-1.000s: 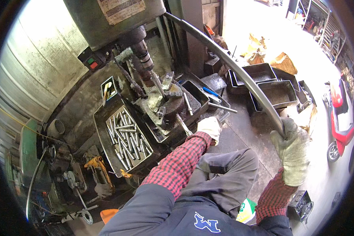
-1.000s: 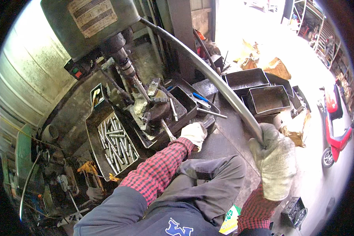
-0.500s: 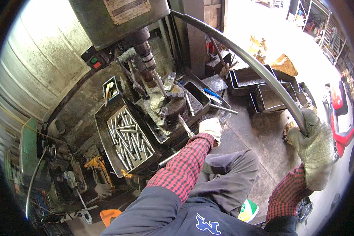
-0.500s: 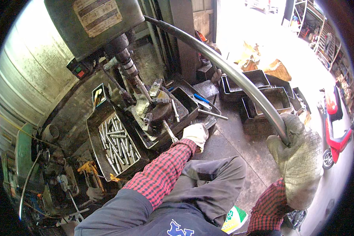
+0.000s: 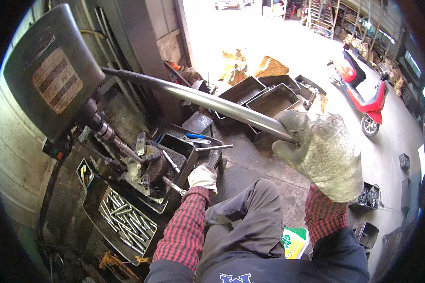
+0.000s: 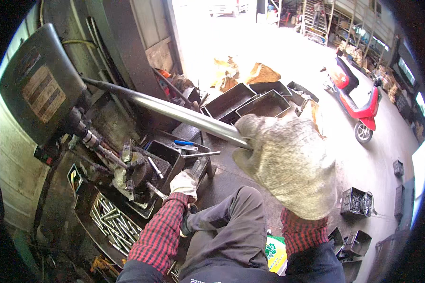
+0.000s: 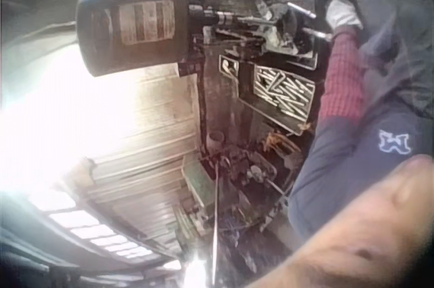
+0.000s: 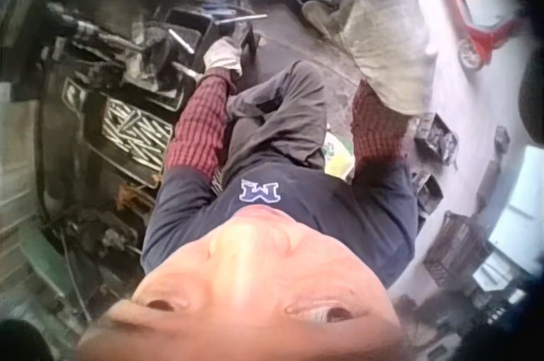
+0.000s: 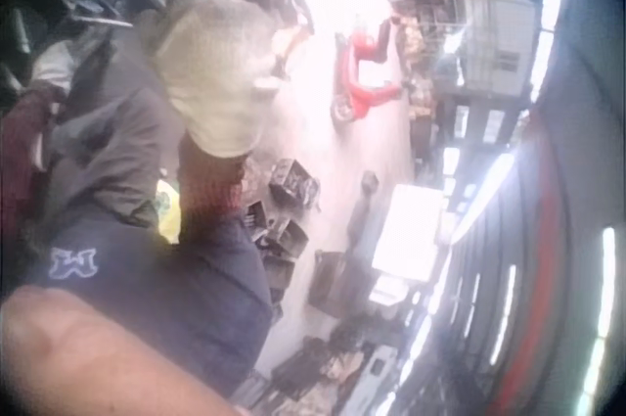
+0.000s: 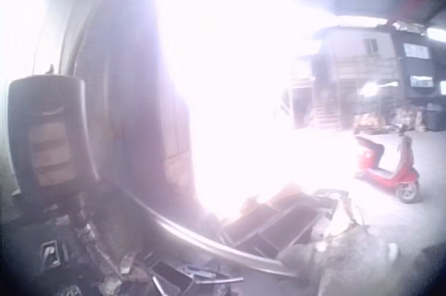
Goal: The person operates a drill press to machine cylindrical metal rods. They pick up each rod, position it under the drill bit, lower the spindle to drill, then remove and place the finished rod into a tray. The person repeats this cycle for multiple rods.
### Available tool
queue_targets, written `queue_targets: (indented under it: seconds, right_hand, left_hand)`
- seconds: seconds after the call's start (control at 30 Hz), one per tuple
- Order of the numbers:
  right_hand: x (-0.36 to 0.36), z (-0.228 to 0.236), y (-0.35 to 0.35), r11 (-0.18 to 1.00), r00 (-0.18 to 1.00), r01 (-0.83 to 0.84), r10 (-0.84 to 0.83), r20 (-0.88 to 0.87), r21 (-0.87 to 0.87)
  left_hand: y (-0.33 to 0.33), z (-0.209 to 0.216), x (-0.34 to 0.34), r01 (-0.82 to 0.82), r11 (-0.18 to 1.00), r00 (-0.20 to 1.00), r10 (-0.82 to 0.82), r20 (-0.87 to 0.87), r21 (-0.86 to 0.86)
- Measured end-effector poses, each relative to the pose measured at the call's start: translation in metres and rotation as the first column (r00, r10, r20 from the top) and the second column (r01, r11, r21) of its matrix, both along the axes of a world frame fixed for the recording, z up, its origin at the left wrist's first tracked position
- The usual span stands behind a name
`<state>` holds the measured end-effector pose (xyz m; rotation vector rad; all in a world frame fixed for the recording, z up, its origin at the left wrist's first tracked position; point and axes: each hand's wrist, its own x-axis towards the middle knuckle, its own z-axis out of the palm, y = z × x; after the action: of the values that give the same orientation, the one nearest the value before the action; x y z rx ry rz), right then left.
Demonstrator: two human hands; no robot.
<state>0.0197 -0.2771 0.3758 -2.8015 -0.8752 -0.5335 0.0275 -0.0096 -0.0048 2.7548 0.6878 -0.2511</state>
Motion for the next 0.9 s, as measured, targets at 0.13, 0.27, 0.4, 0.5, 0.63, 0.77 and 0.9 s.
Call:
queue_targets:
  seconds: [0.13, 0.27, 0.4, 0.5, 0.63, 0.77, 0.9]
  right_hand:
    - [0.002, 0.005, -0.004, 0.999, 0.999, -0.035, 0.035, 0.008, 0.016]
    - [0.002, 0.007, -0.006, 0.998, 0.999, -0.046, 0.045, 0.015, 0.031]
    - [-0.002, 0.011, -0.008, 0.994, 0.994, -0.081, 0.076, 0.076, 0.068]
    - [-0.005, 0.017, -0.009, 0.998, 0.989, -0.063, 0.058, 0.136, 0.03]
    - [-0.009, 0.023, -0.005, 1.0, 0.981, -0.028, 0.025, 0.192, 0.013]
    - [-0.011, 0.027, -0.003, 1.0, 0.974, 0.004, -0.011, 0.226, 0.031]
    - [-0.011, 0.026, -0.007, 0.995, 0.971, 0.011, -0.034, 0.237, 0.099]
  left_hand:
    - [0.0, -0.003, 0.003, -0.038, 0.999, 0.999, 0.039, 0.035, -0.026]
    - [-0.001, -0.004, 0.006, -0.034, 0.999, 0.999, 0.034, 0.022, 0.004]
    - [-0.001, -0.003, 0.009, -0.074, 0.996, 0.997, 0.075, 0.02, -0.041]
    - [-0.001, -0.002, 0.01, -0.099, 0.994, 0.995, 0.099, -0.007, -0.05]
    - [-0.002, 0.0, 0.009, -0.093, 0.995, 0.996, 0.093, 0.008, -0.032]
    - [-0.005, 0.008, 0.009, -0.092, 0.995, 0.996, 0.092, -0.002, -0.034]
    - [-0.003, 0.021, 0.004, -0.071, 0.995, 0.997, 0.069, -0.024, -0.063]
